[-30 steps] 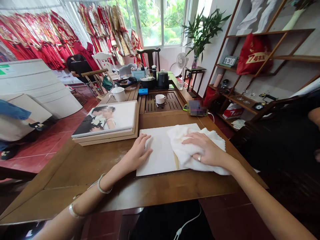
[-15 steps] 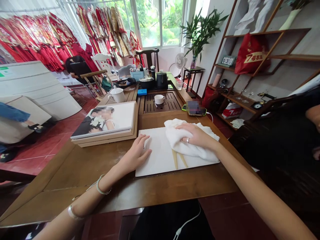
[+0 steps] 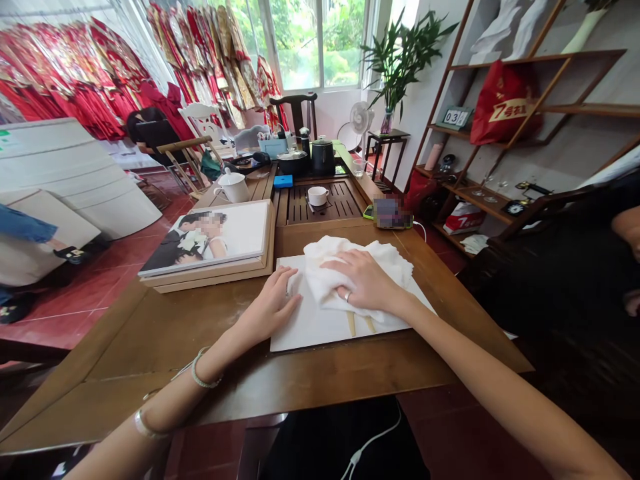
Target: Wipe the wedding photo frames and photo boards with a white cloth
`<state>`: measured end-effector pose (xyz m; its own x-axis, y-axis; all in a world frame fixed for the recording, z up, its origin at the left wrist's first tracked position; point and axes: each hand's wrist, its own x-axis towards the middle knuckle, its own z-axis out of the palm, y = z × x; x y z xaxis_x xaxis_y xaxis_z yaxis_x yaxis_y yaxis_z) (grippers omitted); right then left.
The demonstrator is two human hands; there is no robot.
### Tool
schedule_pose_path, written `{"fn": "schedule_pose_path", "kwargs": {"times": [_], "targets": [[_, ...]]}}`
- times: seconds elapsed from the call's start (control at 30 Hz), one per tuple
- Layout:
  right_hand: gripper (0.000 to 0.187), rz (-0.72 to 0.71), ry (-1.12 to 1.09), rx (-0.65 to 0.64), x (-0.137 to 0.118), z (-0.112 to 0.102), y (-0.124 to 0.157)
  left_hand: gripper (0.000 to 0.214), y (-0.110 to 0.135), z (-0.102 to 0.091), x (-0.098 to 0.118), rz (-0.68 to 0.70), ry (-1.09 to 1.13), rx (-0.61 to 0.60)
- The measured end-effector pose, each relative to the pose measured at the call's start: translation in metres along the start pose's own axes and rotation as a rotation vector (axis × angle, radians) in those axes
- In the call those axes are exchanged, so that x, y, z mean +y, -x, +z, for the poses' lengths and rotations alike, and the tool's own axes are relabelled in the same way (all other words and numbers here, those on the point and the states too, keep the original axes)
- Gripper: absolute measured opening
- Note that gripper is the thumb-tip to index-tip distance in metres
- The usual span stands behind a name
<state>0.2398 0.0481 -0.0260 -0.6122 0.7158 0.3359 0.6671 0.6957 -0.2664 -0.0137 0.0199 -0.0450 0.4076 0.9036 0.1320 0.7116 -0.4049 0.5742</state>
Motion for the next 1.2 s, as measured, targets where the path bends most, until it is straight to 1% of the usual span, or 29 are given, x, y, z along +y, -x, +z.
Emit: {"fn": "schedule_pose_path", "kwargs": {"times": [0.1,0.2,0.3,0.37,0.43,0.5,0.73,0.8,0.87,0.97,1.13,1.2], "targets": [[0.052,-0.073,-0.032,-0.020,-0.021,-0.009,0.028,0.046,0.000,0.001,-0.002,0.033,-0.025,0.038],[0.056,-0.106,-0.066,-0.062,-0.038,-0.019,0.053,0.045,-0.001,0.003,-0.004,0.057,-0.056,0.068],[0.057,-0.081,-0.076,-0.079,-0.046,-0.024,0.067,0.044,0.000,0.005,-0.004,0.063,-0.072,0.072],[0.053,-0.027,-0.054,-0.049,-0.045,-0.023,0.068,0.045,-0.001,0.006,-0.004,0.062,-0.071,0.071],[0.048,0.037,-0.019,-0.013,-0.040,-0.019,0.060,0.045,-0.001,0.005,-0.004,0.059,-0.063,0.074],[0.045,0.083,0.014,0.003,-0.032,-0.013,0.046,0.045,-0.001,0.005,-0.003,0.055,-0.051,0.083],[0.045,0.167,0.072,-0.003,0.003,0.004,-0.017,0.038,-0.004,0.003,0.000,0.062,0.004,0.158],[0.045,0.176,0.077,-0.009,0.007,0.005,-0.027,0.037,-0.004,0.002,0.001,0.069,0.017,0.174],[0.043,0.137,0.079,-0.024,0.005,0.005,-0.030,0.036,-0.004,0.002,0.002,0.080,0.029,0.191],[0.042,0.048,0.080,-0.038,-0.010,0.003,-0.019,0.035,-0.004,0.002,0.002,0.095,0.043,0.209],[0.046,-0.058,0.019,-0.093,-0.055,-0.003,0.020,0.035,-0.004,0.004,0.003,0.110,0.046,0.230],[0.049,-0.075,-0.007,-0.106,-0.067,-0.005,0.032,0.036,-0.004,0.005,0.003,0.113,0.033,0.221]]}}
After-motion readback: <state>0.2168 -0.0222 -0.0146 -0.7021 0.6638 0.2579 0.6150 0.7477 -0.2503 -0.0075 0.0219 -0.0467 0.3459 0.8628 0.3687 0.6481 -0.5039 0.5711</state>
